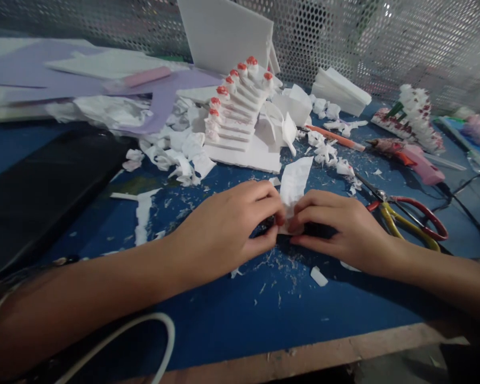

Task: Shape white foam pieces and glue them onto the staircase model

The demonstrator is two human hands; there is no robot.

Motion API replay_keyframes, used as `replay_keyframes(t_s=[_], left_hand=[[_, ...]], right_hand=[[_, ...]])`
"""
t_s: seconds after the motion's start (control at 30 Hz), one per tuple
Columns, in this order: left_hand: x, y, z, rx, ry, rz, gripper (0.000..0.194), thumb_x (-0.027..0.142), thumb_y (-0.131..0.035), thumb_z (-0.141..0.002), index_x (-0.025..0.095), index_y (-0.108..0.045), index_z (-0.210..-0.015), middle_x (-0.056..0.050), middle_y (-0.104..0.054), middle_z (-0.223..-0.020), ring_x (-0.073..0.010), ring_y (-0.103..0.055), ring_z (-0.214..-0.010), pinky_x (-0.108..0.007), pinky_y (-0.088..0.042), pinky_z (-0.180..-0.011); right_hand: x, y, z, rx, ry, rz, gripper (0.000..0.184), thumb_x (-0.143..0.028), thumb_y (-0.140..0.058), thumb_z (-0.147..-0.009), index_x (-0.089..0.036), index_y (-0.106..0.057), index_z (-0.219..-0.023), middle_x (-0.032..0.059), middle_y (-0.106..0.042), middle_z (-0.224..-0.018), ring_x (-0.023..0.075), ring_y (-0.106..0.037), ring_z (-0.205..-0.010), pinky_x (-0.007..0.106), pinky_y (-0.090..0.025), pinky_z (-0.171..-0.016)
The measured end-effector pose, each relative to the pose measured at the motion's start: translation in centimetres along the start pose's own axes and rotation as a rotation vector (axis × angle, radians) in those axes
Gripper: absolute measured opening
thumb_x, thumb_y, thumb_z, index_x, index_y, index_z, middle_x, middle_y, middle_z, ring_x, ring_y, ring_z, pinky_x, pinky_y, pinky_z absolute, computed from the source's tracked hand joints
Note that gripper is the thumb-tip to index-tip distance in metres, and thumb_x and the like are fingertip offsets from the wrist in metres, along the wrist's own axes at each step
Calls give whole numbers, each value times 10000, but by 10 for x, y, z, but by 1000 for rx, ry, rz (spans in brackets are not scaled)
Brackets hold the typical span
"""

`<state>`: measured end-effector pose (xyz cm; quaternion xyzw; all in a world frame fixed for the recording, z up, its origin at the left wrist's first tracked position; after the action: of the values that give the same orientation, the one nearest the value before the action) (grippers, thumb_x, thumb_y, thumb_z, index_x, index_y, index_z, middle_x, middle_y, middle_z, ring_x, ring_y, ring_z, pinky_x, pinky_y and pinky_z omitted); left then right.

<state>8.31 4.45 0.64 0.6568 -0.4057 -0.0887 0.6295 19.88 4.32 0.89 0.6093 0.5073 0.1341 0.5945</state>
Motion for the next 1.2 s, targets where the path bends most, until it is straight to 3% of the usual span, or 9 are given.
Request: replay_keyframes(t_s=[0.17,0.37,0.6,0.9,1.03,1.2], left_hand=[[0,0,1,-10,-52,36,133,289,-537,-768,183,-583,-833,-32,-536,-931,-167,-509,-846,-282,-403,-719],[-2,-1,-1,2,-90,64,99,235,-513,-805,174,-591,-799,-29,-557,-886,-162,-516,-832,-278,-397,-710],[-5,0,-3,12,-22,92,123,229,-532,-789,164,-577,-694,-19,-565,-824,-153,-520,-792,-271,-389,-680],[-5,-1,-6,-23,23,93,62,167,-507,-769,184,-566,-778,6,-558,-794,-144,-509,-786,-258,-385,-676],[-3,-1,-3,-33,-46,42,104,171,-490,-775,183,-593,-791,-11,-586,-889,-162,-523,-859,-278,-404,-741],[2,5,0,6,-165,-78,169,188,-468,-784,192,-636,-772,-17,-632,-916,-168,-560,-816,-279,-421,-697]], right_hand=[[0,1,0,26,-8,9,101,-192,-532,-803,-133,-612,-792,47,-576,-821,107,-539,-766,218,-437,-668],[-1,0,0,7,-39,41,108,-190,-514,-807,-136,-607,-802,50,-572,-837,120,-531,-771,233,-430,-659],[0,-1,-1,2,-31,62,122,-212,-501,-819,-143,-601,-807,49,-561,-845,117,-521,-772,231,-426,-668],[1,-1,-4,-27,-89,128,93,-174,-492,-813,-120,-565,-794,55,-551,-816,138,-510,-768,253,-413,-677],[-2,-1,-2,-21,-34,157,127,-134,-448,-826,-126,-574,-817,54,-561,-809,136,-515,-771,257,-416,-683],[-1,1,1,-64,31,97,137,-208,-491,-828,-148,-612,-852,52,-568,-846,122,-533,-776,244,-435,-682]])
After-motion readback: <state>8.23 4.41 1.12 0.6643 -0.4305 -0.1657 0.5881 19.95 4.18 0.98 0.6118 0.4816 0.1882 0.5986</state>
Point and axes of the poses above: each hand's wrist, its own z-axis away from the middle knuckle, its own y-axis out of the back of the hand, x = y × z, the point moved 6 cm from there along -z, towards the middle knuckle
